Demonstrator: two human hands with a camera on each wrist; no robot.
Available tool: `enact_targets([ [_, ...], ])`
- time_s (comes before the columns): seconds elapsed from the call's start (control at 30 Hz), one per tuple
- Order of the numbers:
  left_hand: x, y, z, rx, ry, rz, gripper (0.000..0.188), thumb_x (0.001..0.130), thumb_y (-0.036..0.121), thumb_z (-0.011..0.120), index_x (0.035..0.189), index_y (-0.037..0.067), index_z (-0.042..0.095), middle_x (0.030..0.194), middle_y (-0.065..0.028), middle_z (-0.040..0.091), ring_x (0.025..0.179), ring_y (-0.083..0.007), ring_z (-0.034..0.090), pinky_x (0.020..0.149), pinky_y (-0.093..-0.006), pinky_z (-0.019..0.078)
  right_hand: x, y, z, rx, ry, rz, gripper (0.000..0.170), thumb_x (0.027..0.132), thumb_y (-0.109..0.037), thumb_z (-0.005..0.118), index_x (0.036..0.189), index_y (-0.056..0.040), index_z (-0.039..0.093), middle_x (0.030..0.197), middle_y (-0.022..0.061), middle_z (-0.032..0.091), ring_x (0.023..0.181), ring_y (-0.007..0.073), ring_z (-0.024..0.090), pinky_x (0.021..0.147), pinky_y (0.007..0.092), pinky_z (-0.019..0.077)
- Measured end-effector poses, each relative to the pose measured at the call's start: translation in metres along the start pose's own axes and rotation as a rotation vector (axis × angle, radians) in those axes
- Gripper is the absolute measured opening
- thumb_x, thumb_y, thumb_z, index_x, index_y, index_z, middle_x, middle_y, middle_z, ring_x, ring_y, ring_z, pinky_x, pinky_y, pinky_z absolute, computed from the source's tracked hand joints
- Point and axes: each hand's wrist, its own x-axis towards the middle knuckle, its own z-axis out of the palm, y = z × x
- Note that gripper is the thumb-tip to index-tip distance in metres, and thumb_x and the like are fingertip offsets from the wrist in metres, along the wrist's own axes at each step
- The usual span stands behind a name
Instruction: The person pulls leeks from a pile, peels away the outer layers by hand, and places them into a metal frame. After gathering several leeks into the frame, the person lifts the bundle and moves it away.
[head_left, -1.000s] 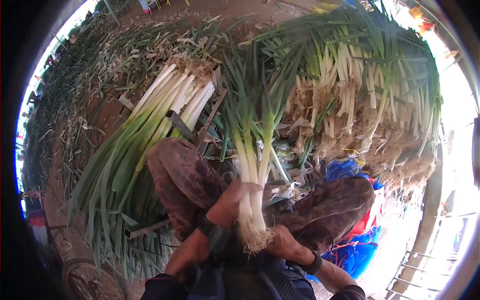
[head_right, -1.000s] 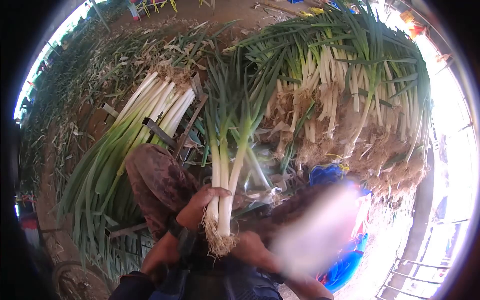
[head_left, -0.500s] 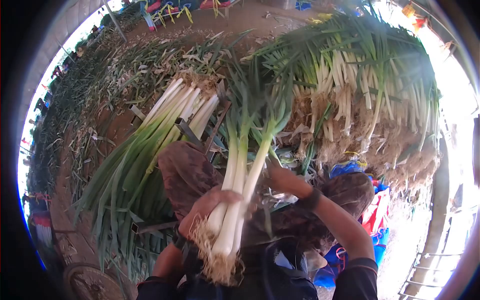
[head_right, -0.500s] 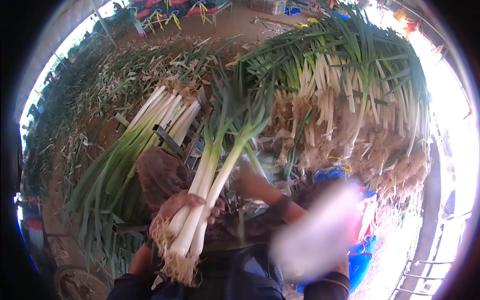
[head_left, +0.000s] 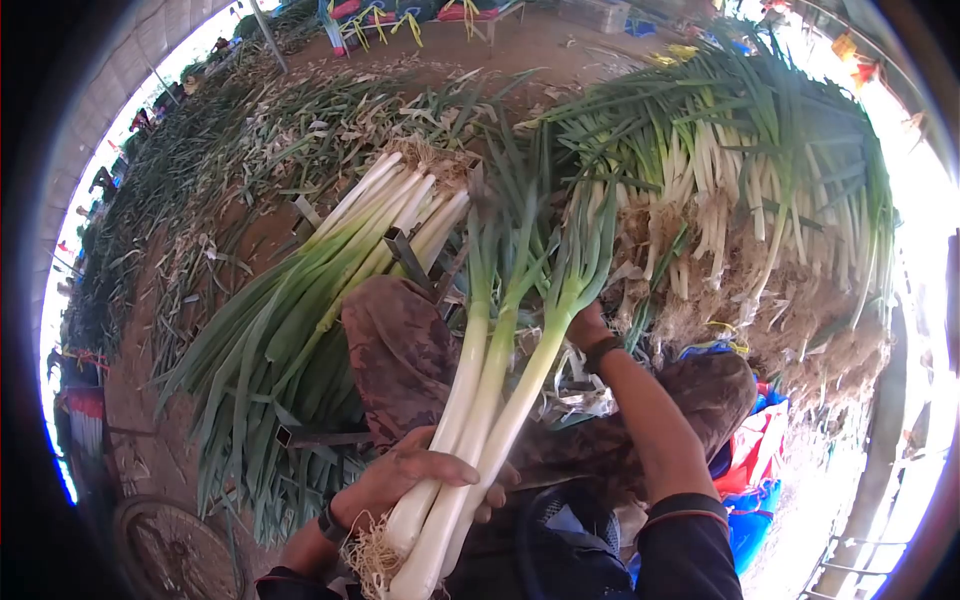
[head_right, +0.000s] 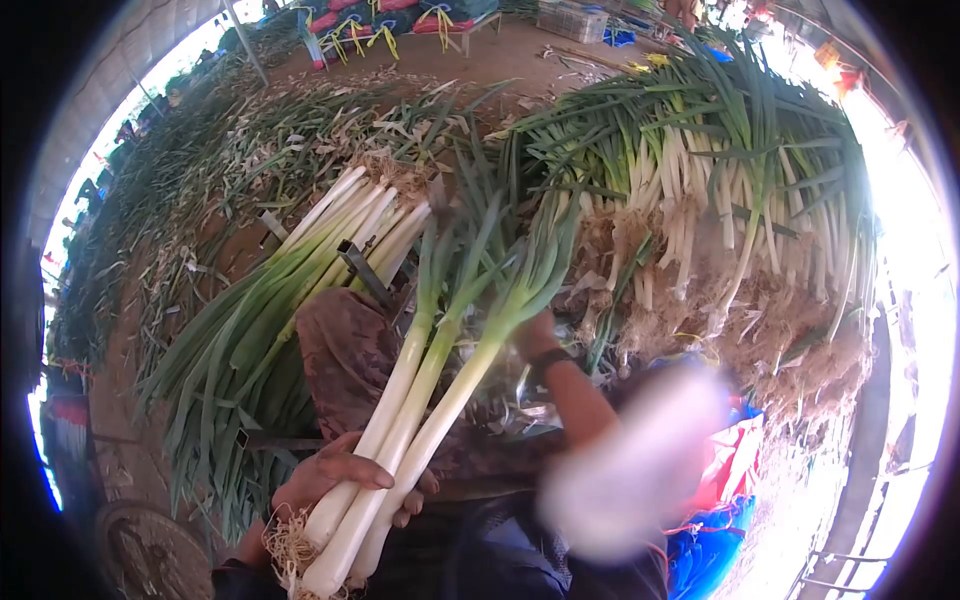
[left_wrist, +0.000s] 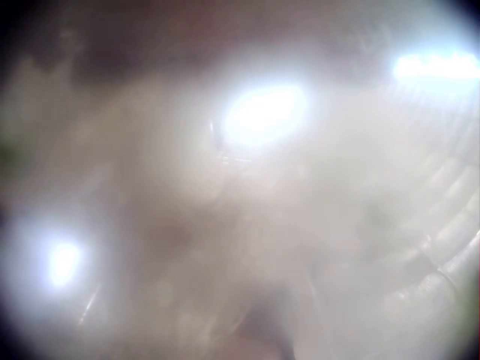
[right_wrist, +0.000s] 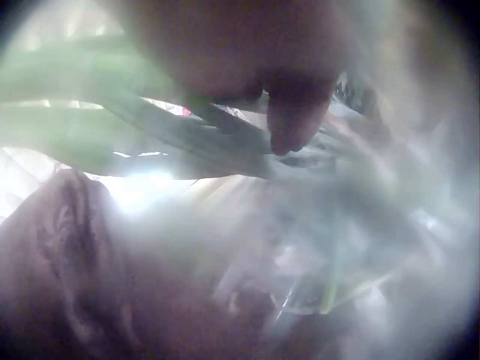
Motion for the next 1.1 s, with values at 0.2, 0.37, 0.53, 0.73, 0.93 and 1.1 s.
enact_targets([
  [0.2, -0.006, 0.007, -0.014, 0.062, 0.035, -0.023, 0.061, 0.077, 0.006, 0.063, 0.132, -0.010, 0.043, 0.106, -0.0312, 0.062, 0.085, -0.0309, 0.068, 0.072, -0.0396, 0.0596, -0.009, 0.073, -0.139, -0.314, -0.427, 0.274, 0.027, 0.082, -0.016, 0.060, 0.106, -0.0069, 0.069, 0.106, 0.0177, 0.069, 0.098, 0.0357, 0.068, 0.083, 0.0449, 0.0551],
  [0.37, 0.022, -0.002, -0.032, 0.131, 0.010, -0.076, 0.056, 0.080, 0.005, 0.061, 0.132, -0.010, 0.043, 0.107, -0.0315, 0.062, 0.087, -0.0335, 0.069, 0.075, -0.0415, 0.0603, -0.029, -0.036, -0.229, 0.445, -0.062, -0.525, 0.096, 0.062, -0.029, 0.084, 0.145, -0.0112, 0.039, 0.137, 0.0158, 0.053, 0.121, 0.0353, 0.054, 0.098, 0.0429, 0.0453],
  [0.53, 0.017, -0.002, -0.023, 0.245, -0.003, -0.042, 0.049, 0.081, 0.008, 0.061, 0.124, -0.011, 0.049, 0.103, -0.0274, 0.065, 0.084, -0.0350, 0.070, 0.073, -0.0418, 0.0607, -0.092, -0.172, -0.208, 0.418, -0.030, -0.904, 0.087, 0.066, -0.019, 0.077, 0.143, -0.0093, 0.038, 0.146, 0.0136, 0.040, 0.139, 0.0342, 0.034, 0.114, 0.0555, 0.0233],
  [0.73, -0.019, 0.018, -0.009, 0.386, 0.094, 0.099, 0.035, 0.090, 0.012, 0.060, 0.120, -0.004, 0.054, 0.100, -0.0219, 0.067, 0.088, -0.0303, 0.069, 0.076, -0.0368, 0.0586, -0.072, -0.193, -0.213, 0.673, 0.120, -0.891, 0.061, 0.078, -0.025, 0.060, 0.131, 0.0033, 0.049, 0.125, 0.0221, 0.055, 0.121, 0.0385, 0.052, 0.101, 0.0485, 0.0436],
  [0.93, 0.005, 0.082, 0.007, 0.593, 0.199, 1.068, 0.045, 0.092, 0.011, 0.062, 0.134, 0.000, 0.049, 0.124, -0.0129, 0.061, 0.110, -0.0235, 0.062, 0.097, -0.0329, 0.0483, -0.029, -0.186, -0.303, 1.150, 0.144, -0.766, 0.045, 0.079, -0.017, 0.070, 0.119, 0.0019, 0.060, 0.116, 0.0175, 0.064, 0.109, 0.0313, 0.061, 0.092, 0.0415, 0.0498],
  [1.1, 0.076, 0.111, 0.023, 0.822, -0.342, 1.262, 0.057, 0.082, 0.010, 0.075, 0.134, 0.002, 0.050, 0.126, -0.0084, 0.058, 0.117, -0.0181, 0.055, 0.101, -0.0344, 0.0437, -0.033, -0.173, -0.404, 1.446, -0.031, -0.502, 0.041, 0.085, -0.009, 0.072, 0.122, 0.0025, 0.061, 0.111, 0.0094, 0.069, 0.098, 0.0182, 0.065, 0.087, 0.0295, 0.0508],
])
